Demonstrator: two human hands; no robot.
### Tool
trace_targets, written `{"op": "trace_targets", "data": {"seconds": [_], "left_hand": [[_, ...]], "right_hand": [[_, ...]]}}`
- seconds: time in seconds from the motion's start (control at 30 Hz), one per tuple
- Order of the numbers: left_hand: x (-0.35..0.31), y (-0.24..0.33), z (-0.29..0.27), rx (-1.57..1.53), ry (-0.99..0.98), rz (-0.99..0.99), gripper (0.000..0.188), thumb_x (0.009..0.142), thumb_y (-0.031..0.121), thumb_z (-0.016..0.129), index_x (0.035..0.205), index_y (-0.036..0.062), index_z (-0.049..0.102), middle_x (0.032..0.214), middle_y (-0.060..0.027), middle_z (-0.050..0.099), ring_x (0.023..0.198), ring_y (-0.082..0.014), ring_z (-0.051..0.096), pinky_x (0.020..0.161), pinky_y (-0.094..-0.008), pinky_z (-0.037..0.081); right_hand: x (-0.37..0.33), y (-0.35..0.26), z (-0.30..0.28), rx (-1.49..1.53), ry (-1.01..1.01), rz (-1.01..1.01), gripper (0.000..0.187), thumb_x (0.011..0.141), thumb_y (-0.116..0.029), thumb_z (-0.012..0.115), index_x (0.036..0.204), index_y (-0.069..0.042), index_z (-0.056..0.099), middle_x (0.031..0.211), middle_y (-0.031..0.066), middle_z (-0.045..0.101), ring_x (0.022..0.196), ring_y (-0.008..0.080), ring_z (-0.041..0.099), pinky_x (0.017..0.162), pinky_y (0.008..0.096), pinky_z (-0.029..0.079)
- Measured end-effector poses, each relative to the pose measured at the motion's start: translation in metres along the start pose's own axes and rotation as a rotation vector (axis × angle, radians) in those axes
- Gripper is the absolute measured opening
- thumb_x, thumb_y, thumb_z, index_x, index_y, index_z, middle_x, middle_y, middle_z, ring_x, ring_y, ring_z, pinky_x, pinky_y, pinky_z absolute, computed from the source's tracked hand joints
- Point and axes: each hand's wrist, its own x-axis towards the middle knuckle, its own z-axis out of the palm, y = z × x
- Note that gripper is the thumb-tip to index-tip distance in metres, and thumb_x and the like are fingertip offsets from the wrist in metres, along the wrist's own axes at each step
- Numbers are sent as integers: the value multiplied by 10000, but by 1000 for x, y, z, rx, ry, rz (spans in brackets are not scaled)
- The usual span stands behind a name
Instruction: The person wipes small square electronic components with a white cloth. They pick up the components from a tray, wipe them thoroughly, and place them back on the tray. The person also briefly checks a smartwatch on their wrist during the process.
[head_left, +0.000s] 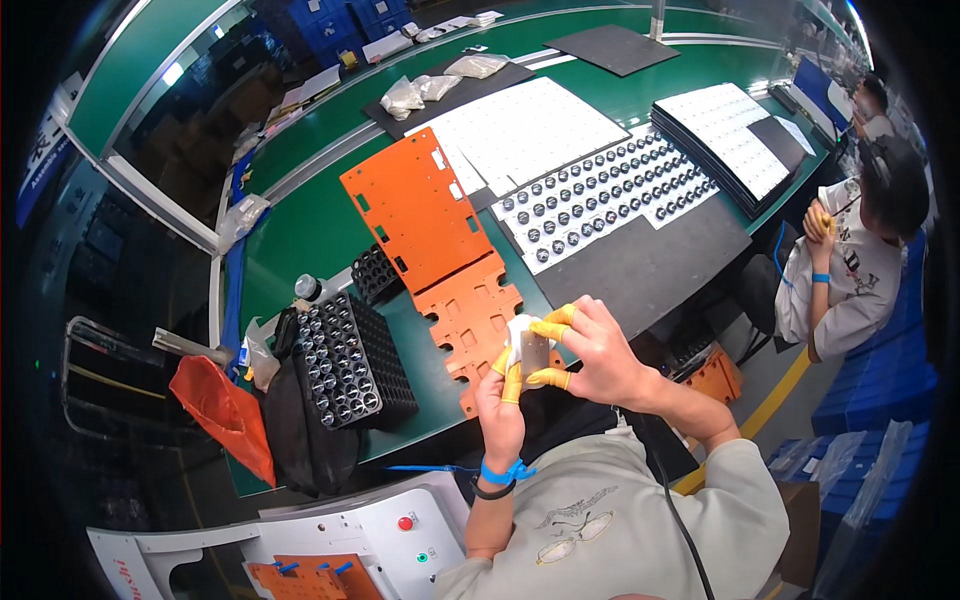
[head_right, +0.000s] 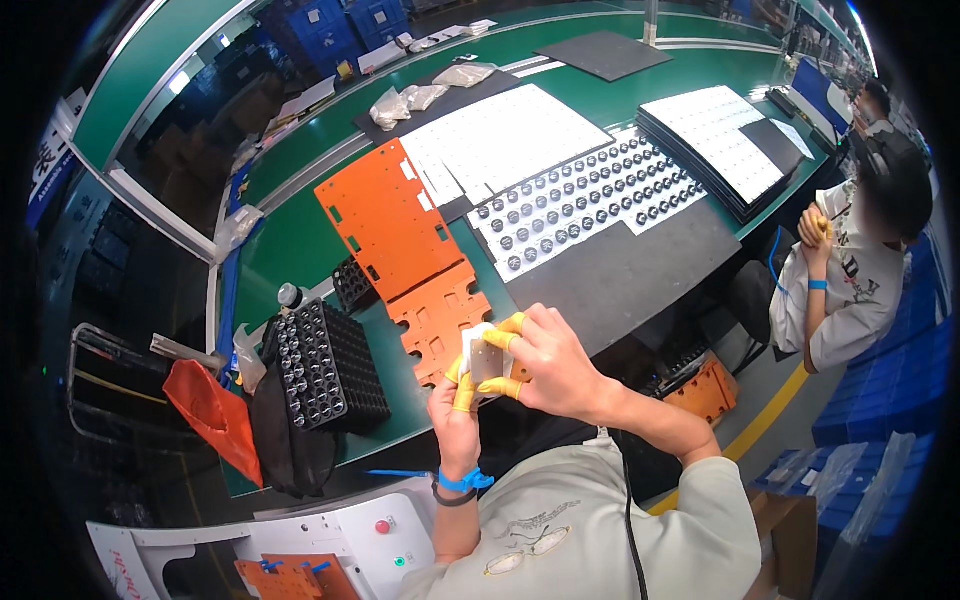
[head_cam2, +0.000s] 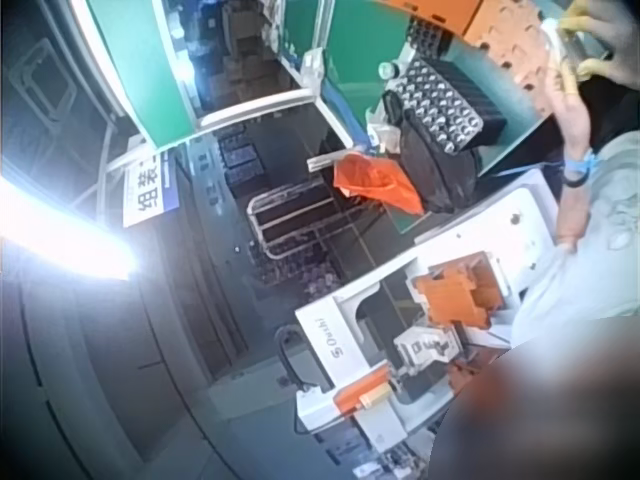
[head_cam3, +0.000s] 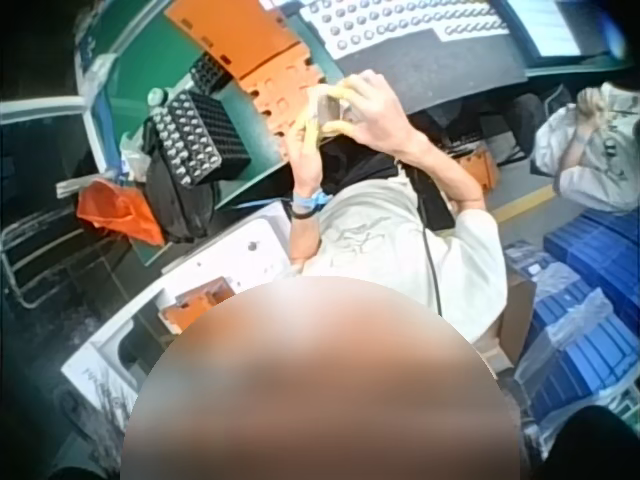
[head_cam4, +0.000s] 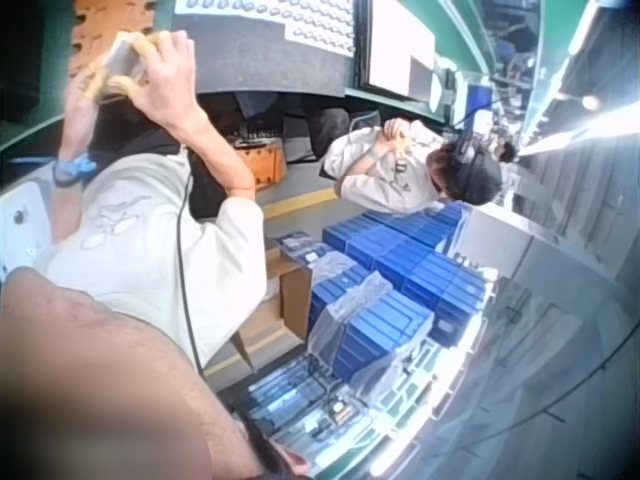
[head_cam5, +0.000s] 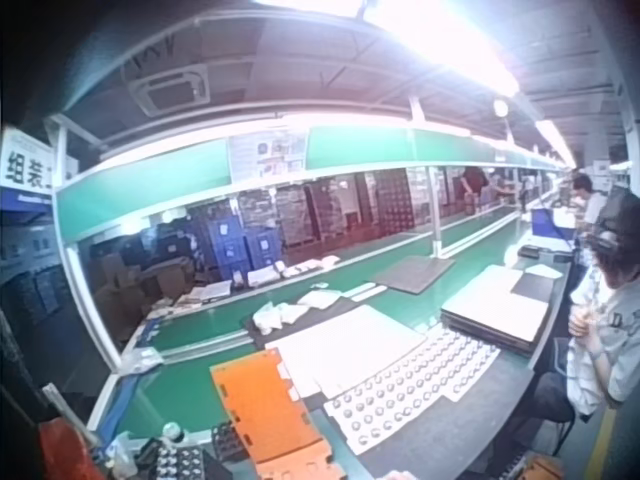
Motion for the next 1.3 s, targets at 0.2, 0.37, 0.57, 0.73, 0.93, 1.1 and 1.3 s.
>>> {"op": "trace_targets", "data": {"seconds": [0.2,0.37,0.57,0.73,0.93,1.1,1.3], "left_hand": [[-7,4,-2,23,29,12,332,1015,81,490,1310,-60,552,1154,-84,636,993,-129,624,865,-266,514],[-8,-1,-9,3,44,8,347,1018,79,488,1333,-60,529,1146,-82,638,988,-125,624,863,-266,516],[-13,2,-9,19,92,24,348,983,-3,445,1309,-70,547,1147,-81,633,984,-121,608,853,-257,503],[-15,3,-13,46,61,66,338,1005,63,496,1310,-72,549,1122,-84,642,945,-126,632,840,-262,523],[-25,9,-4,12,128,35,346,1000,69,485,1308,-74,551,1171,-105,625,1022,-152,616,906,-285,505],[-27,16,-7,-108,89,-48,359,1003,76,486,1327,-72,529,1204,-114,620,1048,-164,617,925,-302,499],[-32,20,-6,-118,114,-31,373,1021,72,468,1362,-76,496,1238,-110,602,1070,-163,615,922,-287,507]], "right_hand": [[2,2,8,-59,59,60,553,659,-224,861,1123,-6,655,1063,118,610,967,297,530,828,400,446],[-1,-6,11,54,22,-8,542,679,-224,857,1127,1,649,1075,143,597,958,316,521,829,400,448],[-5,-7,22,41,80,78,590,644,-283,889,1118,-18,657,1056,115,605,954,305,511,838,414,447],[-13,-15,23,57,70,68,580,634,-286,895,1092,-21,657,1039,114,603,938,296,525,819,403,442],[-11,-12,20,43,104,63,574,635,-296,897,1077,-23,653,1021,114,604,916,292,527,794,391,435],[-14,-16,23,160,89,46,571,639,-285,902,1078,-20,651,990,115,605,888,288,521,787,384,439],[-16,-12,31,158,150,88,580,627,-285,909,1068,-15,645,1005,121,609,889,288,521,790,384,441]]}}
